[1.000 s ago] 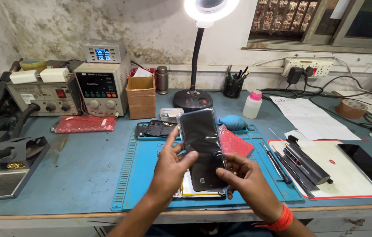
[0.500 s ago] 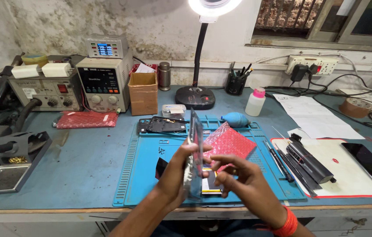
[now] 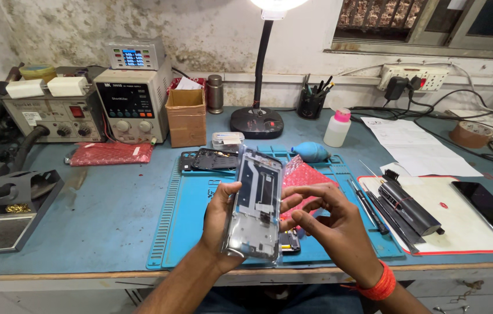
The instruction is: The person disassembles a smartphone at a repair workbench, prying off the back cover and lifting the battery, then wraps the removed cover in bubble wrap. They then align a replacement display assembly onto the phone body and press it into place, working the edges by hand.
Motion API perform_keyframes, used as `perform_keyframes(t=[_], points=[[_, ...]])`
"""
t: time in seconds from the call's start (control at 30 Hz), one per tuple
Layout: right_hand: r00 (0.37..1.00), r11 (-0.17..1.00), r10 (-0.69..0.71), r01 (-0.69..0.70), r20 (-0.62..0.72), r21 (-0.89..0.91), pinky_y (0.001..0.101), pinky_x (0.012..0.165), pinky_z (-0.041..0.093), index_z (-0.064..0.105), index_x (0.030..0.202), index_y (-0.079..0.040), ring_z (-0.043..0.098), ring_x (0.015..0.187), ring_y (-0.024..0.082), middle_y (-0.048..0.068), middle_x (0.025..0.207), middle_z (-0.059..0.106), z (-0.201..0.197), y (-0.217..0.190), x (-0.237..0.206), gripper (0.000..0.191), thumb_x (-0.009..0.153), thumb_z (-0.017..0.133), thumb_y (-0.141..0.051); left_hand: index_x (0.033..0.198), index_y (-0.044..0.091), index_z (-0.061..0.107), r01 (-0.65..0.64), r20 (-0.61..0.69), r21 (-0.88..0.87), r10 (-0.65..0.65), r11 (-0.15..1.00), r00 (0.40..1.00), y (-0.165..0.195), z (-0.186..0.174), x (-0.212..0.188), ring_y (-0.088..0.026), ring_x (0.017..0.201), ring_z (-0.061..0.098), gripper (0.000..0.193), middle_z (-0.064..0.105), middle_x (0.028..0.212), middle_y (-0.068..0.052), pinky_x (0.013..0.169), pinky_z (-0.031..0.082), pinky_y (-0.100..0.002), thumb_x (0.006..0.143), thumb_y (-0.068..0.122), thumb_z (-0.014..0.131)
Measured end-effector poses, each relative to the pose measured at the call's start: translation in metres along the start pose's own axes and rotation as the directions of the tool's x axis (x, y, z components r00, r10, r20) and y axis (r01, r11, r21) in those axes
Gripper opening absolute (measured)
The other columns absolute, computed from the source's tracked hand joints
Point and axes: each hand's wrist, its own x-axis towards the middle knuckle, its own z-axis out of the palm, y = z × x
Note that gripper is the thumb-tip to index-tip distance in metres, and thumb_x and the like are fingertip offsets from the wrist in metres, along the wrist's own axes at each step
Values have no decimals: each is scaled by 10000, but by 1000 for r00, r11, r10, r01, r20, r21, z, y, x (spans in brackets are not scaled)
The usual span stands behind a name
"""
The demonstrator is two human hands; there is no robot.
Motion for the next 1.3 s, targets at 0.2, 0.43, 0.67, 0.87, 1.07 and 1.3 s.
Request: perform_keyframes(t=[0.2, 0.43, 0.67, 0.87, 1.07, 1.3], points=[[955, 933, 288, -298, 77, 200, 301, 557, 601, 541, 1305, -61, 691, 745, 138, 53, 941, 690, 11, 10, 5, 498, 855, 734, -154, 1527, -92, 336, -66, -27, 55, 67, 996, 997, 3, -6, 2, -368, 1405, 514, 803, 503, 1514, -291, 1167, 421, -486, 899, 400, 431], [940, 899, 325, -341, 105, 273, 301, 533, 581, 511, 1306, -33, 681, 681, 135, 61, 849, 687, 7, 14, 4, 557, 818, 775, -88, 1361, 18, 504, -117, -198, 465, 232, 878, 952, 9, -6, 4, -280, 1010, 695, 424, 685, 1187, -172, 857, 604, -464, 951, 125, 525], [963, 953, 251, -264, 98, 152, 284, 529, 581, 621, 1211, -7, 672, 604, 127, 62, 755, 702, -2, 20, 6, 409, 835, 764, -77, 1332, 67, 544, -201, -108, 538, 303, 819, 947, 12, -1, 3, -172, 1011, 709, 373, 701, 1154, -81, 867, 634, -395, 962, 53, 591], [950, 940, 272, -297, 153, 167, 299, 565, 591, 699, 994, 47, 673, 636, 127, 55, 761, 690, -7, 29, 5, 199, 907, 745, -127, 1378, 5, 546, -241, -115, 626, 394, 741, 912, 13, 2, 4, -167, 967, 722, 458, 733, 1123, -109, 860, 630, -382, 936, 8, 665], [924, 888, 350, -380, 153, 259, 310, 593, 607, 702, 1017, 38, 677, 655, 136, 53, 800, 685, -8, 28, 5, 238, 928, 710, -182, 1370, 2, 527, -263, -184, 611, 457, 747, 870, 13, 1, 6, -185, 860, 749, 504, 752, 1047, -142, 780, 656, -379, 892, 6, 687], [892, 881, 378, -428, 247, 201, 317, 628, 624, 672, 1238, 38, 751, 783, 175, 90, 981, 768, -6, 23, 7, 409, 872, 715, -140, 1339, 1, 544, -286, -222, 591, 492, 755, 842, 12, -1, 6, -174, 834, 736, 450, 750, 1022, -126, 759, 647, -378, 910, 23, 678]])
